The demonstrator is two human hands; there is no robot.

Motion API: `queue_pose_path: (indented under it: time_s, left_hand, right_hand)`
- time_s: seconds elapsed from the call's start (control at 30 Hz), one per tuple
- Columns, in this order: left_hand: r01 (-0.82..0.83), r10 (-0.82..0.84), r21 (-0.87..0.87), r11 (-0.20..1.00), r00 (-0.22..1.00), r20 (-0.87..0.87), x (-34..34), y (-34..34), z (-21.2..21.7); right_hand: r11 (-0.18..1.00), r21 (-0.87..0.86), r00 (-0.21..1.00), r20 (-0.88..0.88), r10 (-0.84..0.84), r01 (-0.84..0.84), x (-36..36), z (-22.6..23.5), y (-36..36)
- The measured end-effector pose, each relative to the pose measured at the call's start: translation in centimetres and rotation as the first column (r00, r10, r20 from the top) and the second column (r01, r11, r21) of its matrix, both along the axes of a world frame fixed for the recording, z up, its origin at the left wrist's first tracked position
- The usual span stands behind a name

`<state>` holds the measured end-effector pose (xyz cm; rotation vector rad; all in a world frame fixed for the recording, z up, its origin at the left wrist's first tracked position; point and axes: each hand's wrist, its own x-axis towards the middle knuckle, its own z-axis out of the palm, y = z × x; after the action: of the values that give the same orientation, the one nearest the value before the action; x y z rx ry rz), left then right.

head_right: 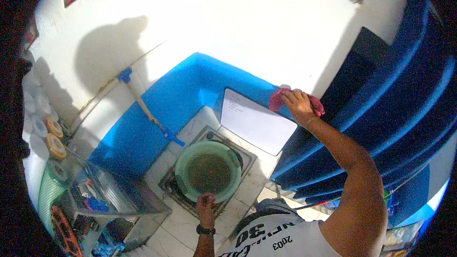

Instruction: The person wipes a white wall and a metal pipe with a pink cloth. They then rinse the cloth in a basin under a running tap and continue wiping the wall and pipe. The person repeats the rinsing and wiping process several times.

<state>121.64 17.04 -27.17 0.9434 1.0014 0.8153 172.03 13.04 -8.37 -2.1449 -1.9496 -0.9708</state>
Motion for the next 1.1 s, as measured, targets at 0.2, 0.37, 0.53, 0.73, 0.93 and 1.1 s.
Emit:
queue_pose_path:
  time_s: [0.2, 0.37, 0.53, 0.73, 0.93, 1.1]
  left_hand:
    - [0.036, -0.037, -0.009, 0.999, 0.998, -0.049, -1.5, 0.9, -0.1]
    - [0.043, -0.041, 0.064, 0.997, 0.999, -0.030, -2.2, 1.1, -2.6]
    - [0.039, -0.050, 0.139, 0.989, 0.996, 0.076, 0.1, 2.6, -3.5]
    - [0.129, -0.141, 0.208, 0.970, 0.989, 0.044, 2.5, 2.3, -2.6]
    - [0.396, -0.411, 0.504, 0.768, 0.907, -0.086, 14.4, 5.1, 9.6]
    - [0.006, -0.321, 0.999, 0.039, 0.947, 0.007, 29.2, 9.8, 29.8]
  right_hand:
    - [0.978, 0.207, 0.977, 0.204, -0.065, 0.022, -1.9, 9.3, 0.4]
    - [0.945, 0.161, 0.895, 0.306, -0.323, 0.286, -1.0, 13.9, 4.1]
    - [0.940, -0.266, 0.874, 0.482, -0.063, 0.214, -1.5, 18.5, 5.0]
    - [0.865, 0.466, 0.651, 0.601, -0.463, 0.185, 1.2, 38.5, 1.0]
    - [0.801, 0.572, 0.664, 0.533, -0.525, 0.174, 1.7, 36.2, 4.3]
    - [0.991, -0.045, 0.776, 0.627, -0.070, 0.125, -0.2, 31.1, 5.5]
